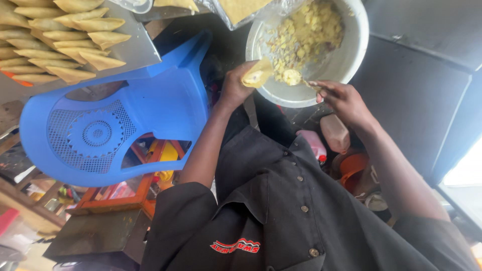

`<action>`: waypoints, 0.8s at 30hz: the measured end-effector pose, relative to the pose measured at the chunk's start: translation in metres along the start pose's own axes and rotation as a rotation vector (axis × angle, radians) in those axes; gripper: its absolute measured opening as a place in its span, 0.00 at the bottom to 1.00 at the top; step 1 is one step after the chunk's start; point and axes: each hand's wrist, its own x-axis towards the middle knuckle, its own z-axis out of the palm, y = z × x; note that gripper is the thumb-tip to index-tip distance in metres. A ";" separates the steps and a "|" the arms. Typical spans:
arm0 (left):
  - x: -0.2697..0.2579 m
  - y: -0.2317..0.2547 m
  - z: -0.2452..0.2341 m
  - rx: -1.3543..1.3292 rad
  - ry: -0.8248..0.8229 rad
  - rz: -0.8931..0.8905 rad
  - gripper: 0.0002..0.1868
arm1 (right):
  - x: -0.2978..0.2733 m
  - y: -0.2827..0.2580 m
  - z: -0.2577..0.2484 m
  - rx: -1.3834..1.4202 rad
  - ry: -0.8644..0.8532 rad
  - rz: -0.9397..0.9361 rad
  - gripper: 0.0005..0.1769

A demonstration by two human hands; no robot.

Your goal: The person repeatedly scoops a yellow filling from a bowl, places it into triangular pastry wrappers, folds and seals the edges, then arranges the finished samosas on a tray. The process continues throughout the clip with consistent hand movements.

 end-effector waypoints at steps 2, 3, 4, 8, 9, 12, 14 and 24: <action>0.009 0.012 0.020 0.017 -0.015 0.086 0.28 | -0.029 -0.023 -0.003 -0.043 0.134 -0.209 0.26; 0.015 0.021 0.031 0.024 -0.027 0.128 0.29 | -0.040 -0.030 -0.001 -0.104 0.229 -0.294 0.29; 0.023 0.031 0.040 -0.034 -0.052 0.118 0.28 | -0.047 -0.035 0.002 -0.164 0.327 -0.381 0.32; 0.054 0.084 0.074 -0.186 -0.082 0.143 0.26 | -0.056 -0.041 0.007 -0.269 0.576 -0.607 0.33; 0.063 0.096 0.080 -0.201 -0.070 0.169 0.25 | -0.054 -0.041 0.005 -0.283 0.635 -0.589 0.34; 0.078 0.122 0.087 -0.099 -0.069 0.090 0.27 | -0.050 -0.040 0.004 -0.316 0.706 -0.599 0.33; 0.083 0.127 0.089 -0.251 -0.099 0.174 0.25 | -0.050 -0.036 0.002 -0.332 0.668 -0.673 0.29; 0.091 0.090 0.089 -0.376 -0.173 0.195 0.24 | -0.041 -0.023 0.002 -0.282 0.589 -0.614 0.33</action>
